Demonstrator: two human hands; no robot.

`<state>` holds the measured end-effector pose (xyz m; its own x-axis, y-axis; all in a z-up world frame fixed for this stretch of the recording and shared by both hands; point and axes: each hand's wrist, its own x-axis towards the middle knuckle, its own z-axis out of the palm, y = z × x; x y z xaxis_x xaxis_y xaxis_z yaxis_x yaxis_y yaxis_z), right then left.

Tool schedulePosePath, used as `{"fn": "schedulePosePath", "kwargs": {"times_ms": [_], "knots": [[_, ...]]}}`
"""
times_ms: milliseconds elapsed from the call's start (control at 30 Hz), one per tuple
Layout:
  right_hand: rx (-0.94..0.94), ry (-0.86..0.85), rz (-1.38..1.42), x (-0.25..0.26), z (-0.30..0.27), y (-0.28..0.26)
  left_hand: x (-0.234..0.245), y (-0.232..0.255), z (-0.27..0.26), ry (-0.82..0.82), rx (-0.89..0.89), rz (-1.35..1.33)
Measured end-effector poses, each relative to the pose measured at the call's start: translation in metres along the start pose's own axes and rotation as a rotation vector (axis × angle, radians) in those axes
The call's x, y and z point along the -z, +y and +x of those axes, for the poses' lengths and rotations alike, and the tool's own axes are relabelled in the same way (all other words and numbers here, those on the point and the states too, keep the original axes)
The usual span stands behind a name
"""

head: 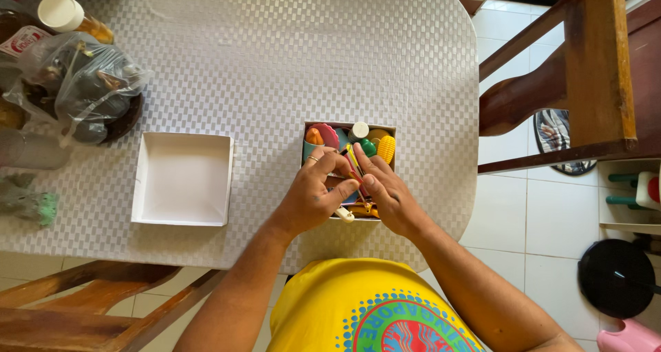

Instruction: The person retrieves a box from a shelf, places it on a table, and opens it. They then remove various small plastic toys, including miniature food items and kitchenware, one by one and arrange them on the table.

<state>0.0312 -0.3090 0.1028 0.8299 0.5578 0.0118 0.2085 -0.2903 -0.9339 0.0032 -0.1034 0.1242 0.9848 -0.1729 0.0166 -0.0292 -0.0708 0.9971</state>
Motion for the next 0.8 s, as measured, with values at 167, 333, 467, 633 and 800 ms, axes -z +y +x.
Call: {"fn": "schedulePosePath", "kwargs": {"times_ms": [167,333,467,633,800], "knots": [[-0.066,0.08,-0.132,-0.009,0.001,0.003,-0.012,-0.011,0.0,0.182,0.032,-0.052],[-0.187,0.199,-0.019,-0.004,-0.003,0.024,-0.024,-0.029,0.023,0.158,0.08,-0.106],[-0.198,0.406,0.322,0.005,-0.021,0.049,-0.026,-0.053,0.093,0.177,0.217,-0.002],[-0.349,0.476,0.352,0.018,-0.071,0.064,-0.046,-0.121,0.23,0.161,0.319,0.171],[-0.414,0.498,0.374,0.014,-0.104,0.068,-0.07,-0.226,0.292,0.154,0.373,0.569]]}}
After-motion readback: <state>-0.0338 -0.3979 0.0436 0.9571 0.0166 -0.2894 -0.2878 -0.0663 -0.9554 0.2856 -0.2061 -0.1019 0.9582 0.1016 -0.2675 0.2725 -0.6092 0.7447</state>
